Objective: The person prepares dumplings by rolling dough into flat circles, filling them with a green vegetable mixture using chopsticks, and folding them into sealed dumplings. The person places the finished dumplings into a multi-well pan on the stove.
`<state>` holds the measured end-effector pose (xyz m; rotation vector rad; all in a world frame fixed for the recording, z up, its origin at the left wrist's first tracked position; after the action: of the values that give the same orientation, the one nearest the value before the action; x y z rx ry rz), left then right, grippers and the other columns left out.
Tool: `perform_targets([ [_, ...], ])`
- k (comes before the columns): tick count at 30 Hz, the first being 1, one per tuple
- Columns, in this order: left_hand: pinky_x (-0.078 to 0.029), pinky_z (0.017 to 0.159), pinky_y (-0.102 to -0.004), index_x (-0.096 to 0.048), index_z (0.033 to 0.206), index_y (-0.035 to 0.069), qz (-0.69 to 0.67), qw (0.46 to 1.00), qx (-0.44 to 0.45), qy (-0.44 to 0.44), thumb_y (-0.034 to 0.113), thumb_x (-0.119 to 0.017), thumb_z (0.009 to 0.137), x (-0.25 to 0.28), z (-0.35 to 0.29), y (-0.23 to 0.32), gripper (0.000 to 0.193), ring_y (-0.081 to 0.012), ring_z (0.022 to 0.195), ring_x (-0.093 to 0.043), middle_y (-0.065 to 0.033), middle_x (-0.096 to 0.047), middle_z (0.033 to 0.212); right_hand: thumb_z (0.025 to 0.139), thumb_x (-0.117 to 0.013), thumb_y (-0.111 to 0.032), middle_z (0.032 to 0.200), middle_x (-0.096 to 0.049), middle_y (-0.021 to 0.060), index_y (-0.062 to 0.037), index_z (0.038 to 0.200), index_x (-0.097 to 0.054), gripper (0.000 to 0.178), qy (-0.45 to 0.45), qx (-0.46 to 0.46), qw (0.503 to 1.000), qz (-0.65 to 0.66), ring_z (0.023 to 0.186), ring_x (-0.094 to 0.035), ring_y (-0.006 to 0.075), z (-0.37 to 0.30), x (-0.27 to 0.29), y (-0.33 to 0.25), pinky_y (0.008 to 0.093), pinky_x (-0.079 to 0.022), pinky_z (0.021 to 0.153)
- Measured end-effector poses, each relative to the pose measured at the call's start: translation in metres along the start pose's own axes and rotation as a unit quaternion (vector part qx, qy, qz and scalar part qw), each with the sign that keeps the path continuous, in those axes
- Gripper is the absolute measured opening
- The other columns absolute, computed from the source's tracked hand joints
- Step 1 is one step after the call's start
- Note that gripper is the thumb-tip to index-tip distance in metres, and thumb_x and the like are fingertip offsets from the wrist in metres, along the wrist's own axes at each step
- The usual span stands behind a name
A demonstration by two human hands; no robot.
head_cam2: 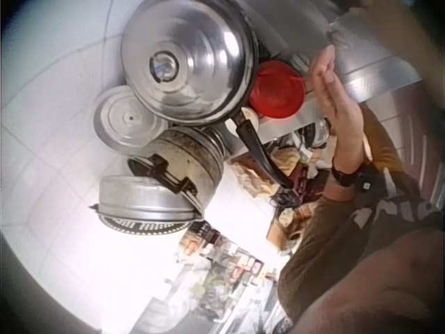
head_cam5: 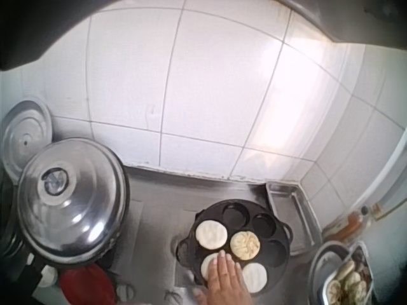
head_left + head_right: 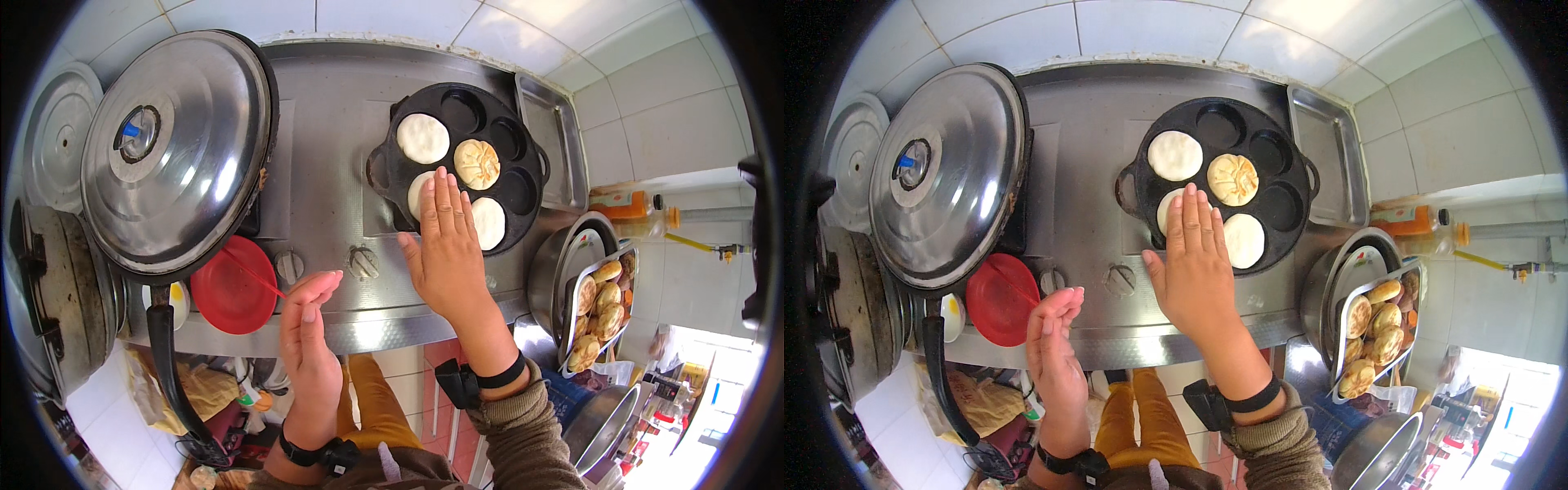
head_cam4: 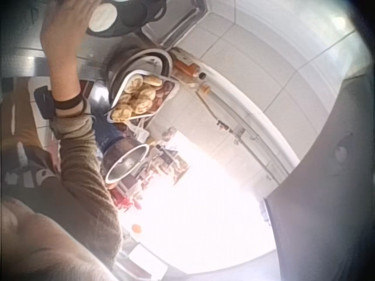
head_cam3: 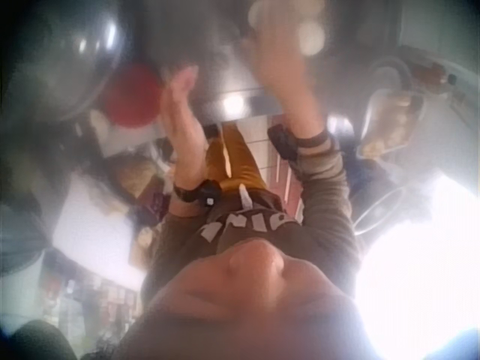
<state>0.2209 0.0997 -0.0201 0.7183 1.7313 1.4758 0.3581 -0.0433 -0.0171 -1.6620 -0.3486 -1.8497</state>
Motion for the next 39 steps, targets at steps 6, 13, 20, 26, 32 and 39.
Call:
perform_targets([
  [6, -0.042, 0.106, -0.0403, -0.058, 0.122, -0.006, -0.017, 1.000, 0.007, -0.010, 0.021, -0.036, 0.107, -0.009, 0.001, 0.004, 0.038, -0.0258, 0.117, -0.060, -0.0182, -0.063, 0.121, 0.094, -0.061, -0.038, 0.155, -0.034, 0.0283, 0.0110, 0.147, -0.035, 0.077, -0.012, 0.018, 1.000, -0.011, 0.145, -0.033, 0.0397, 0.005, 0.013, 0.002, 0.0479, -0.024, 0.121],
  [13, -0.042, 0.106, -0.0412, -0.058, 0.122, -0.006, -0.033, 0.999, 0.024, 0.007, 0.024, -0.036, 0.107, -0.009, 0.001, 0.005, 0.040, -0.0267, 0.114, -0.061, -0.0187, -0.064, 0.118, 0.095, -0.059, -0.041, 0.155, -0.035, 0.0267, 0.0100, 0.147, -0.035, 0.077, -0.011, 0.045, 0.999, -0.018, 0.146, -0.033, 0.0390, 0.007, 0.005, 0.000, 0.0479, -0.024, 0.121],
  [20, -0.042, 0.105, -0.0411, -0.058, 0.123, -0.005, -0.022, 0.999, 0.030, -0.014, 0.025, -0.034, 0.107, -0.010, -0.001, 0.007, 0.042, -0.0264, 0.112, -0.061, -0.0185, -0.065, 0.116, 0.092, -0.061, -0.049, 0.155, -0.033, 0.0297, 0.0130, 0.146, -0.035, 0.087, -0.013, 0.053, 0.999, 0.005, 0.146, -0.032, 0.0402, 0.002, 0.008, -0.003, 0.0479, -0.025, 0.121],
  [26, -0.042, 0.105, -0.0407, -0.058, 0.124, -0.004, -0.009, 0.999, 0.035, -0.008, 0.026, -0.033, 0.107, -0.006, -0.002, 0.010, 0.042, -0.0253, 0.111, -0.061, -0.0181, -0.065, 0.115, 0.091, -0.061, -0.054, 0.154, -0.034, 0.0308, 0.0139, 0.145, -0.035, 0.091, -0.019, 0.053, 0.998, -0.009, 0.146, -0.032, 0.0405, 0.001, 0.008, -0.006, 0.0469, -0.025, 0.121],
  [32, -0.042, 0.105, -0.0402, -0.058, 0.125, -0.004, -0.018, 0.999, 0.028, -0.021, 0.028, -0.035, 0.107, 0.000, -0.011, 0.013, 0.044, -0.0249, 0.110, -0.061, -0.0179, -0.065, 0.116, 0.095, -0.057, -0.047, 0.156, -0.031, 0.0311, 0.0145, 0.146, -0.034, 0.083, 0.021, 0.022, 0.999, -0.010, 0.148, -0.029, 0.0409, -0.008, 0.033, 0.006, 0.0470, -0.022, 0.122],
  [39, -0.042, 0.104, -0.0405, -0.057, 0.126, -0.005, 0.032, 0.996, 0.055, -0.059, 0.032, -0.036, 0.107, 0.009, -0.041, 0.000, 0.046, -0.0255, 0.111, -0.061, -0.0186, -0.065, 0.117, 0.097, -0.057, -0.038, 0.159, -0.028, 0.0282, 0.0098, 0.150, -0.031, 0.076, 0.071, -0.099, 0.992, -0.043, 0.149, -0.027, 0.0392, -0.055, 0.055, 0.040, 0.0483, -0.019, 0.122],
])
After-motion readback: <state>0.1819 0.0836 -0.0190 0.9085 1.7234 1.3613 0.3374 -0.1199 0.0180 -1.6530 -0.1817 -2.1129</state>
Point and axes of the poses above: each hand's wrist, its own z-axis towards the middle knuckle, its own x-axis out of the back of the hand, y = z × x, the point moved 7 cm from there along z, towards the middle knuckle
